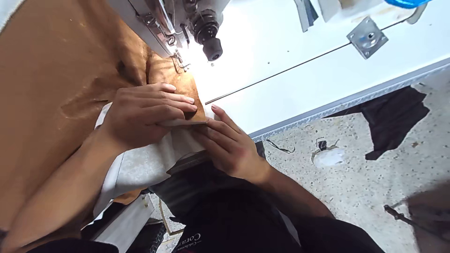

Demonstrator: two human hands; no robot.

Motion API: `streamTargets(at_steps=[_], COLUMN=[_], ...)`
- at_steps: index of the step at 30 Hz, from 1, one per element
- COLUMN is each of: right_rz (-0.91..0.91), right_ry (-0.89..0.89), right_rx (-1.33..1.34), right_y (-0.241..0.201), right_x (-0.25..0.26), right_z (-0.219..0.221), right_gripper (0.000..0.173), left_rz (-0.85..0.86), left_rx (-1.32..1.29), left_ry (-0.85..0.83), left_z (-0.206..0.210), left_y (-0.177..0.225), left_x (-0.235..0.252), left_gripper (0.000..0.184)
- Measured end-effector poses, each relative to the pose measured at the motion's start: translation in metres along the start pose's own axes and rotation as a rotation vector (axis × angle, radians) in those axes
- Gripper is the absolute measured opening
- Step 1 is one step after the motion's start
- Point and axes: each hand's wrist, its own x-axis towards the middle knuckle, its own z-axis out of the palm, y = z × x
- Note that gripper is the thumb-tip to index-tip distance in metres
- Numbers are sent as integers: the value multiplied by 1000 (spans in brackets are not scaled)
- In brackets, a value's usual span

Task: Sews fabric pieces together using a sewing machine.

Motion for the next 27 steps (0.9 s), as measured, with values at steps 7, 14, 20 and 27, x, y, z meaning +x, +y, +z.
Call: streamTargets(at_steps=[7, 14, 20, 27], right_rz=[-4, -13, 9, 86], right_ry=[63, 167, 193, 267], right_rx=[15, 53, 75, 87], right_y=[-2, -1, -4, -11], right_x=[-1, -8, -11, -11], right_z=[2, 6, 8, 12], right_gripper=[20, 15, 12, 9], left_rz=[-148, 74, 87, 128], left_rx=[91, 168, 127, 124], left_ry=[76, 27, -39, -51], left_z=[18, 30, 26, 25], left_y=[34, 26, 21, 18], left_x=[-12, -18, -21, -20], left_gripper=[14, 17, 33, 33])
